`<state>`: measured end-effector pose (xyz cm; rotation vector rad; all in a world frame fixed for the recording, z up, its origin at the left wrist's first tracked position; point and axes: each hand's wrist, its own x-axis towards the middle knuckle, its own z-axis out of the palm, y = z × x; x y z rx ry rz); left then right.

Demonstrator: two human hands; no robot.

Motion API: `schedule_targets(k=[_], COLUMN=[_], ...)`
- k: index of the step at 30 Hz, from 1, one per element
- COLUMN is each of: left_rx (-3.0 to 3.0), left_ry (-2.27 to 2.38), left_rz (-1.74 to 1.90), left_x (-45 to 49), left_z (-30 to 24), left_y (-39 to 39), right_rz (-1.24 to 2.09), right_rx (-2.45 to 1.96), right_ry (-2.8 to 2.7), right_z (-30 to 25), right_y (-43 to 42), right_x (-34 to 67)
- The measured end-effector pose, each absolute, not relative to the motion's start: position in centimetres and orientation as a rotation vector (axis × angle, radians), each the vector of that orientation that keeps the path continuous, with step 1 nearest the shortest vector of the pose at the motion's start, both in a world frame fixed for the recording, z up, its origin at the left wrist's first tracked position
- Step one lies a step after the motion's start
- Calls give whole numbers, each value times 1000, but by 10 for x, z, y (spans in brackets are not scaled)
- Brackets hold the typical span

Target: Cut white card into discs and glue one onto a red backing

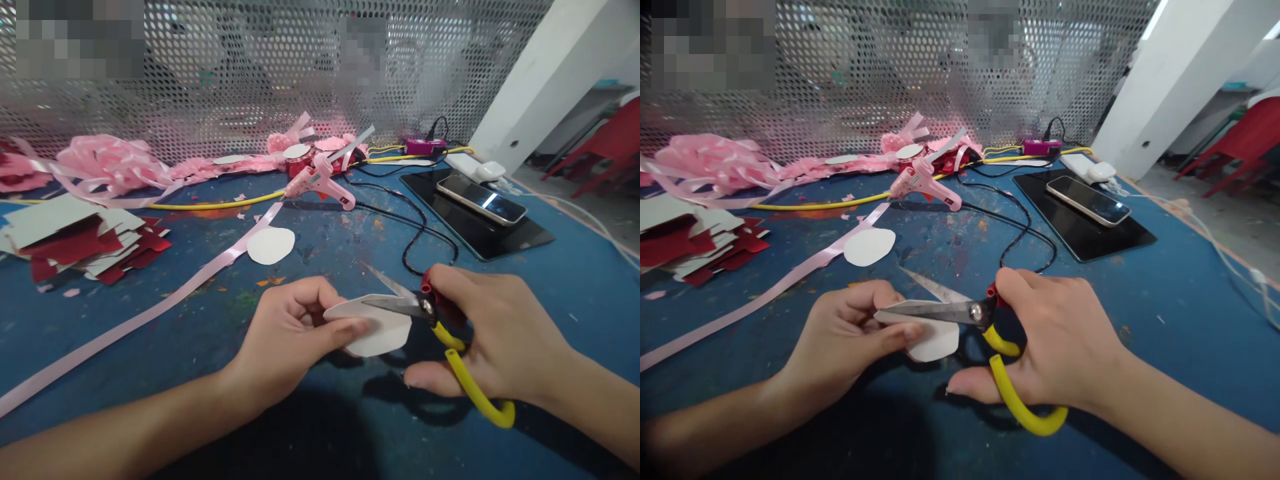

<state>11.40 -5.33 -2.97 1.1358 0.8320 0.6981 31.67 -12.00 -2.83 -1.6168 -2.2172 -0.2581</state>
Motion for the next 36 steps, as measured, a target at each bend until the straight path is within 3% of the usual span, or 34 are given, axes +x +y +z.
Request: schedule_targets(k=[18,36], left_rx=[1313,1514], left_ry=[849,849], left_rz=[774,527], left_x=[111,108], left_z=[-28,-19], left_y=[-49,-36], right_rz=[-352,-267], right_rx=[-1669,-1731], right_ry=[-2161,-2282], right_z=[-25,-27], right_y=[-121,-119], right_x=[321,325])
